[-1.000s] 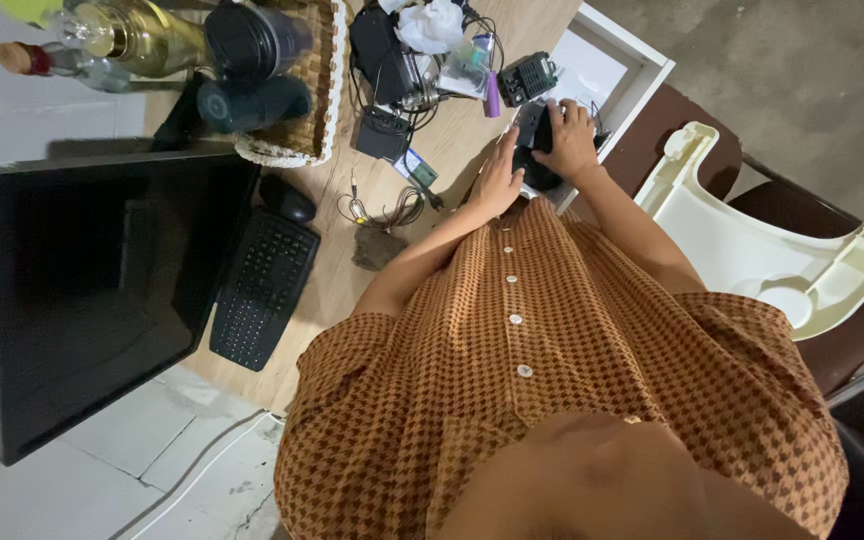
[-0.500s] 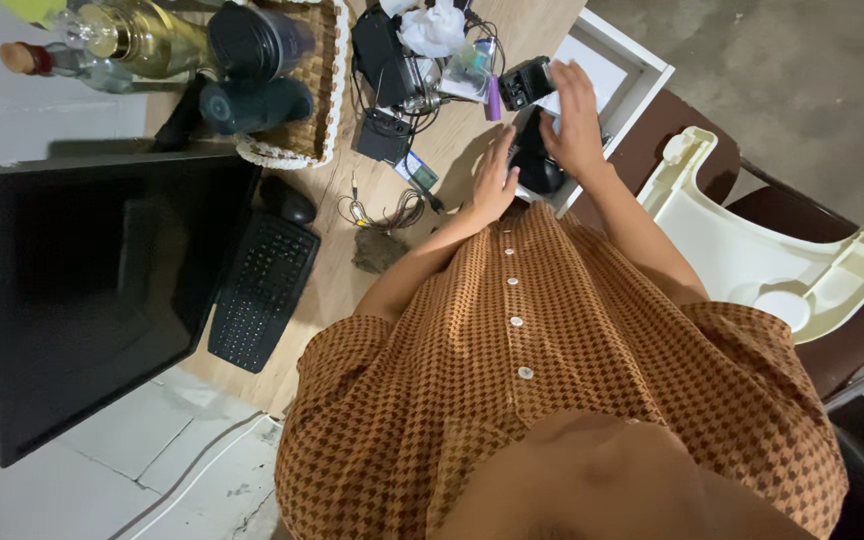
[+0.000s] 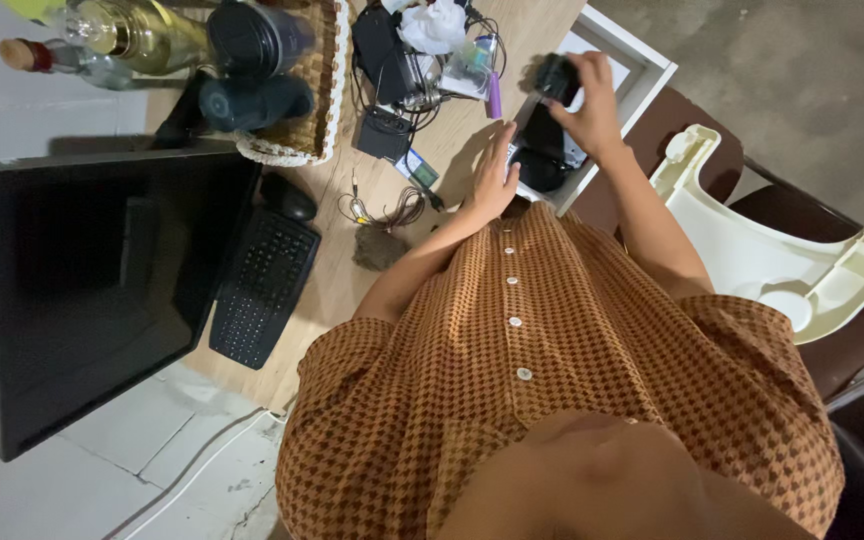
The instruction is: The person organizes a cluttered desk by picking up various electronic components, cables, and small items, then placing them into an open drawer. The person handles items one by one, including a hard drive, a mouse, and power adapters, and arranges them inside the drawer.
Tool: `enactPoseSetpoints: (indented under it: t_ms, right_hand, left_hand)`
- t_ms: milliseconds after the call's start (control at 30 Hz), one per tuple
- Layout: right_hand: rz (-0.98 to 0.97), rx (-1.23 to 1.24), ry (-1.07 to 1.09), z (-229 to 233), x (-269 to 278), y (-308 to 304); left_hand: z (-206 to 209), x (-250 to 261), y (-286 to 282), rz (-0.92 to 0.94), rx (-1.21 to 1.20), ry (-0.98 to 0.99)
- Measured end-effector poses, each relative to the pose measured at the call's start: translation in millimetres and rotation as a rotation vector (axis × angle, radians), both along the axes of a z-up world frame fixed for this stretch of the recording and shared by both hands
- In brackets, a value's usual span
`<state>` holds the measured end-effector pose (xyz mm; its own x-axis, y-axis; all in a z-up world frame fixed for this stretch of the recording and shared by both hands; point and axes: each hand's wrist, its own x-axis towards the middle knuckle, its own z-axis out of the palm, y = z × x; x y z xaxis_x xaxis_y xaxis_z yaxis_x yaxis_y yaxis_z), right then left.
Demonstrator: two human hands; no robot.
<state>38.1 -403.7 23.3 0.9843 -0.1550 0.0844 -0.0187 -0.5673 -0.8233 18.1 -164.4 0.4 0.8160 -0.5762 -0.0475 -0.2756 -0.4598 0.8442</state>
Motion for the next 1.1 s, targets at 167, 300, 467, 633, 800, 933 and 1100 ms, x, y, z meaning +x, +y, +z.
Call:
enactPoseSetpoints:
  t_ms: [167,300,467,633,800,933,1100]
  right_hand:
    - [-0.194,0.144,0.171,-47,-29,-28]
    - [-0.060,-0.106,0.185,-82,-34,-41]
    - [0.010,-0.155,0.242,-99,-27,-41]
    - [0.014,-0.214,0.363,-107,-30,-41]
    - [0.022,-0.279,0.427,-116,-35,-43]
    - [0.029,-0.301,0.500,-116,-36,-44]
    - [0.077,-0.414,0.374,-108,-40,-41]
  left_hand:
    - [-2,-4,-6,-0.088,0.060,0.009]
    - [-14,-4,-18,-0.149,0.086,-0.021]
    - [-26,1,-27,-0.163,0.166,0.012]
    - [-39,2,-30,-0.130,0.211,0.077]
    - [-45,4,-39,-0.129,0.284,0.143]
    - [-44,9,-44,-0.122,0.302,0.243]
    - [-46,15,-45,-0.145,0.287,0.271]
